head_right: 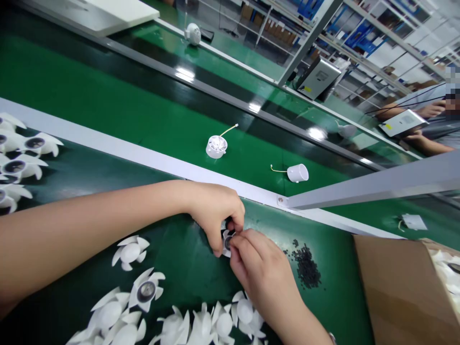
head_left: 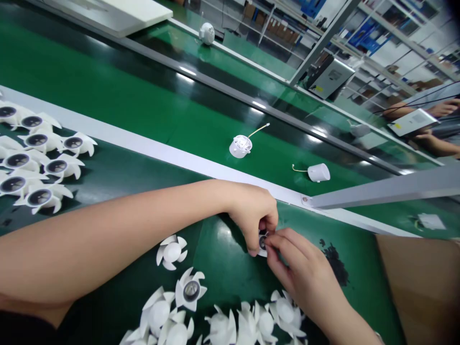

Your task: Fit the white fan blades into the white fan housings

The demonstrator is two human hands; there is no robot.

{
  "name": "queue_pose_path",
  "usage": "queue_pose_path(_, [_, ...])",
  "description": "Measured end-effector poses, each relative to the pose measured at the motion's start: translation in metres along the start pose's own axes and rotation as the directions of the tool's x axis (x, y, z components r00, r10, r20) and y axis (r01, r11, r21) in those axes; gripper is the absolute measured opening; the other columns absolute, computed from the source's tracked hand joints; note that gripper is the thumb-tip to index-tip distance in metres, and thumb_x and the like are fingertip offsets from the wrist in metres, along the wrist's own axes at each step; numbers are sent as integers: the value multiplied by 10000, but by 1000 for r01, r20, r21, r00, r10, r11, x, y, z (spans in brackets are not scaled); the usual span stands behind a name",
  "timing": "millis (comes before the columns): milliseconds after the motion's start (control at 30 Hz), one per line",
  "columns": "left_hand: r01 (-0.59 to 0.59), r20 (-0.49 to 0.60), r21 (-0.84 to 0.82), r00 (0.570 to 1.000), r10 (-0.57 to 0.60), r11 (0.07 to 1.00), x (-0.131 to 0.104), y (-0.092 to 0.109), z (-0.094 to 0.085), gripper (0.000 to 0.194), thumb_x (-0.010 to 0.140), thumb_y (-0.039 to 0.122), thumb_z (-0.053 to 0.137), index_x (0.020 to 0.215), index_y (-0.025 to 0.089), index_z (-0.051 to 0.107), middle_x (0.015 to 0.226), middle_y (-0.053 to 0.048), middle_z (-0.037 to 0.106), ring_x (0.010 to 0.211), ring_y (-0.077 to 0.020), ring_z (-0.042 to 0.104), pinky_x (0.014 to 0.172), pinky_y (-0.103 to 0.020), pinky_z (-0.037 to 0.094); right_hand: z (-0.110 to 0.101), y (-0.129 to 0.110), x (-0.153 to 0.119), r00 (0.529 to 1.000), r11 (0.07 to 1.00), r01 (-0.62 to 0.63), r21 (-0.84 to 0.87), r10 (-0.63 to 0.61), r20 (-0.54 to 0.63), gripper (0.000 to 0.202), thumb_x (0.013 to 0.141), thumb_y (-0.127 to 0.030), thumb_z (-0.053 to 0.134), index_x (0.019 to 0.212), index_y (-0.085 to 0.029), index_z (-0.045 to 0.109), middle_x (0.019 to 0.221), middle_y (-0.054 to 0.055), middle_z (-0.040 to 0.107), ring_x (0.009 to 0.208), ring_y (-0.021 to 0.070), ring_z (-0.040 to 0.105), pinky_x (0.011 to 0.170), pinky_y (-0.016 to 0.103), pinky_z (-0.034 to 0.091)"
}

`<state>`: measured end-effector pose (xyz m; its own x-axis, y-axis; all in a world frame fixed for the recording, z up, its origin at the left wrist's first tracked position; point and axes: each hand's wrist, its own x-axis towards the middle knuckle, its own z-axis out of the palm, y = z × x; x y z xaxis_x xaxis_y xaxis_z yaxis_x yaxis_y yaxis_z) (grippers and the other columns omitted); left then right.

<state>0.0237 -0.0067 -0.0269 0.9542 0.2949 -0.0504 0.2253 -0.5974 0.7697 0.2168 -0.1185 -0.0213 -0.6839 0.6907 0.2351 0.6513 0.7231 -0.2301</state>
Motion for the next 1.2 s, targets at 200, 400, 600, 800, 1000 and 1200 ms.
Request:
queue_pose_path(200, [25,14,-63,1000,-24,998,2,-2,0,460,540,402,872,959,245,766,917,11,721,789,-175,629,667,-295,453,-18,-3,-8,967,954,250,-168,-235,102,307,888,-69,598,1186,-137,627,756,44,664,678,199,619,641,365,498])
queue_pose_path(400, [18,14,-29,1000,-18,999,0,-2,-3,483,575,384,850,1029,244,761,843,23,678,713,-145,597,624,-263,426,-37,67,40,999,977,-53,-204,50,-18,330,892,-138,524,1200,-184,633,1050,127,658,983,278,635,837,425,522])
queue_pose_path(600, [78,-65,-27,995,-80,997,-7,4,-3,461,655,358,787,1088,214,724,742,46,584,617,-106,524,568,-238,368,-24,140,120,803,703,-487,-518,593,51,589,771,3,528,1344,-129,568,1257,266,535,1154,420,548,863,562,470])
queue_pose_path(800, [91,-72,-187,992,-106,978,-5,1,-2,753,628,468,836,1281,221,555,729,73,505,619,-105,509,563,-228,367,-44,94,69,923,899,-385,-208,374,-89,319,793,-348,718,1040,-177,613,940,81,604,823,231,600,726,347,489])
queue_pose_path(1000, [70,-121,-504,981,-151,861,0,-12,-9,524,855,516,653,1250,206,502,723,67,477,578,-86,424,552,-227,332,-34,31,-7,927,891,-196,409,304,-219,204,866,-323,726,1024,-241,628,1183,76,635,1051,223,634,860,345,530])
queue_pose_path(1200, [114,-84,-497,980,-179,860,0,-4,-9,528,768,507,756,1147,201,554,708,78,410,578,-73,372,550,-219,307,-18,18,-12,991,944,-53,326,89,-97,207,889,-224,695,1093,-255,681,1252,80,613,1084,216,614,882,368,536])
